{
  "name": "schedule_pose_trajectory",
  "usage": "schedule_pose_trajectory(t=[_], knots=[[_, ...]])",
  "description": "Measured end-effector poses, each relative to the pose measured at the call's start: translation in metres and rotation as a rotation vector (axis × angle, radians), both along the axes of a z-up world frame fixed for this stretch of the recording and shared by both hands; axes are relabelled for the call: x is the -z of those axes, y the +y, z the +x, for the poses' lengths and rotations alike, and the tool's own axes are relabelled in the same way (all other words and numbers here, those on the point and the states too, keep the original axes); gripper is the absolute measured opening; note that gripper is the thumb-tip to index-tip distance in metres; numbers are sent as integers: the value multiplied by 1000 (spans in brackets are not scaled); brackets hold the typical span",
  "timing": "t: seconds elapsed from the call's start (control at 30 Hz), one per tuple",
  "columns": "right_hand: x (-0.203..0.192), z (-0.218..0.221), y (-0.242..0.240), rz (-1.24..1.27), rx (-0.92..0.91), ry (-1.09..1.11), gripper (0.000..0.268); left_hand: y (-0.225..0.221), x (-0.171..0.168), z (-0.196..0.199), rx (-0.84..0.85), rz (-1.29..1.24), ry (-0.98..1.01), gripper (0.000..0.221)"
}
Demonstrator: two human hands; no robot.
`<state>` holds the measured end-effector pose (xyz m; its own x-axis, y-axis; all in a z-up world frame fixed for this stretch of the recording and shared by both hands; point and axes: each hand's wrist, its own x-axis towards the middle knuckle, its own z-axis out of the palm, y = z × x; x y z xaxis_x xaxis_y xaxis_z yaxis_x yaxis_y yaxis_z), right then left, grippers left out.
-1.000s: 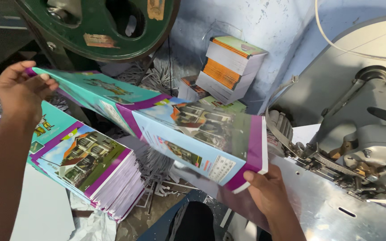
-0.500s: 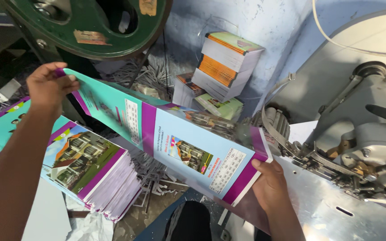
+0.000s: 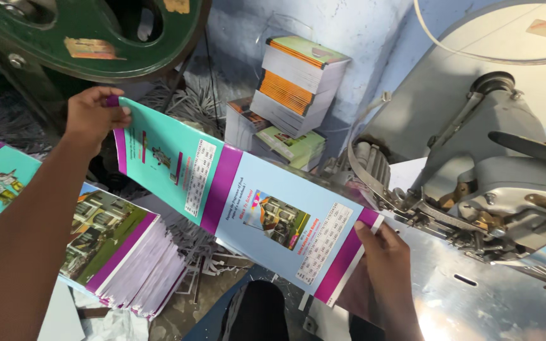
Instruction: The person repeatedly feeds book covers into a sewing machine to stitch the spine, then removes and stacks the finished covers. The person handles the covers by hand and uses the sewing machine to perform the binding operation.
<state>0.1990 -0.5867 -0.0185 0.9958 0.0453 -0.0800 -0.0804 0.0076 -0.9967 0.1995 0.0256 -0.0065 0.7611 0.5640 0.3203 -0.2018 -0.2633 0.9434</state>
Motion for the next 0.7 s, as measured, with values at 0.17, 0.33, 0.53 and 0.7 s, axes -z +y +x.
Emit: schedule_pose_trajectory(t=[0.17, 0.33, 0.53, 0.7], knots=[[-6, -2, -14, -818, 132, -261, 41, -12, 10, 14, -39, 22, 142, 40], [-6, -1, -33, -1090, 221, -71, 56, -27, 20, 24, 31, -11, 170, 41], [-4, -1, -65, -1143, 268, 17, 59, -55, 32, 36, 151, -40, 227, 34], [-1, -4, -90, -1101, 304, 8, 57, -80, 32, 37, 215, -78, 288, 29]])
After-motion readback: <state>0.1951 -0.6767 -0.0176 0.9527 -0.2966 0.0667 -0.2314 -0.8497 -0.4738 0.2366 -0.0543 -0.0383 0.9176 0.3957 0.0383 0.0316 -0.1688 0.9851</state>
